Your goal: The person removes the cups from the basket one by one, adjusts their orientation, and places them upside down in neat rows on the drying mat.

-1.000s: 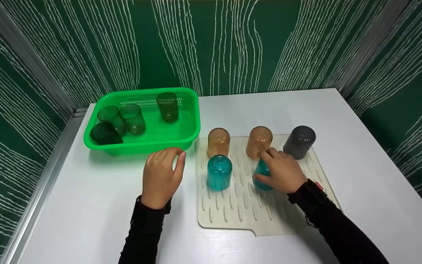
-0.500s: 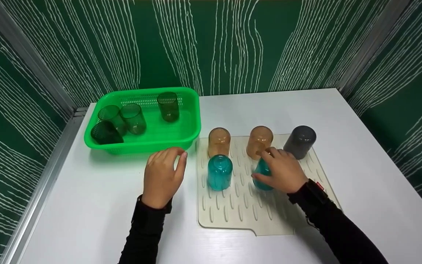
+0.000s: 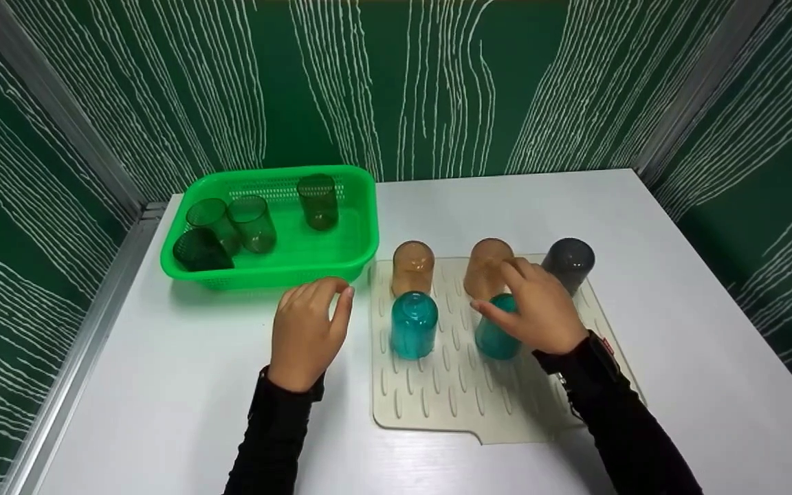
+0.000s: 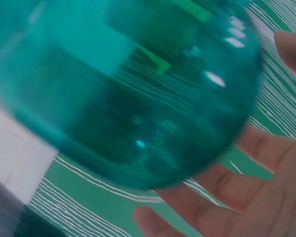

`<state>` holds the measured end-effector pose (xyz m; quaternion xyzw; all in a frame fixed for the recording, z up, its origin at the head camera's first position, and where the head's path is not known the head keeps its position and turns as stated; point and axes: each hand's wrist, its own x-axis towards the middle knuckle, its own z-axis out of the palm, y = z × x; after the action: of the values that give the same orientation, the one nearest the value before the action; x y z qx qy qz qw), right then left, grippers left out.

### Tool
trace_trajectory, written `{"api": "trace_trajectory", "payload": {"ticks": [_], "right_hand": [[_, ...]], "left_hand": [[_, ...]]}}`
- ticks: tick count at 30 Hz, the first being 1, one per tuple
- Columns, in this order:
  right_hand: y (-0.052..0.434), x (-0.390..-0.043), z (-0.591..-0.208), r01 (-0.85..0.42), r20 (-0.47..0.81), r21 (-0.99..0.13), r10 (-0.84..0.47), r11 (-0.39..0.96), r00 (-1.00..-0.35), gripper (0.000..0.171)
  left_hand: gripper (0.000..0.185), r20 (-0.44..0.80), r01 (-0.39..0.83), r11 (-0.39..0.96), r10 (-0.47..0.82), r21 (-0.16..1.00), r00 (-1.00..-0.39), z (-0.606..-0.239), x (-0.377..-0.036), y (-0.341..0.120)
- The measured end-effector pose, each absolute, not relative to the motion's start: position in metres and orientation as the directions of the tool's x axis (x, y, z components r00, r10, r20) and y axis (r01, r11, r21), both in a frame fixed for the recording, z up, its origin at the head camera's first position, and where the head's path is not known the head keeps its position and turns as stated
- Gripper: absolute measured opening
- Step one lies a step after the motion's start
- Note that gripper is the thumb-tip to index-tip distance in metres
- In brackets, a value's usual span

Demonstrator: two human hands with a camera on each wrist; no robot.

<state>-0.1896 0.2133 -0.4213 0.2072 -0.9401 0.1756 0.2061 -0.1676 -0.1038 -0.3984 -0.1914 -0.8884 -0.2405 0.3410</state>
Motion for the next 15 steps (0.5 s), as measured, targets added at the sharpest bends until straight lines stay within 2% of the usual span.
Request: {"api": "trace_trajectory", "payload": {"ticks": [6, 15], "right_hand": [[0.2107, -0.1908, -0.4117, -0.487, 0.524, -0.277, -0.294, 0.828, -0.800, 0.059], [0.2088, -0.1944, -0.4106, -0.399, 0.465, -0.313, -0.227, 0.862, -0.855, 0.066]], "left_hand": [[0.021, 0.692, 0.507, 0.810, 0.185, 0.294, -0.698, -0.3990, -0.1681, -0.1061], [0.025, 0.632, 0.478, 0.827, 0.205, 0.297, -0.748, -0.4031, -0.1698, -0.1089]]}}
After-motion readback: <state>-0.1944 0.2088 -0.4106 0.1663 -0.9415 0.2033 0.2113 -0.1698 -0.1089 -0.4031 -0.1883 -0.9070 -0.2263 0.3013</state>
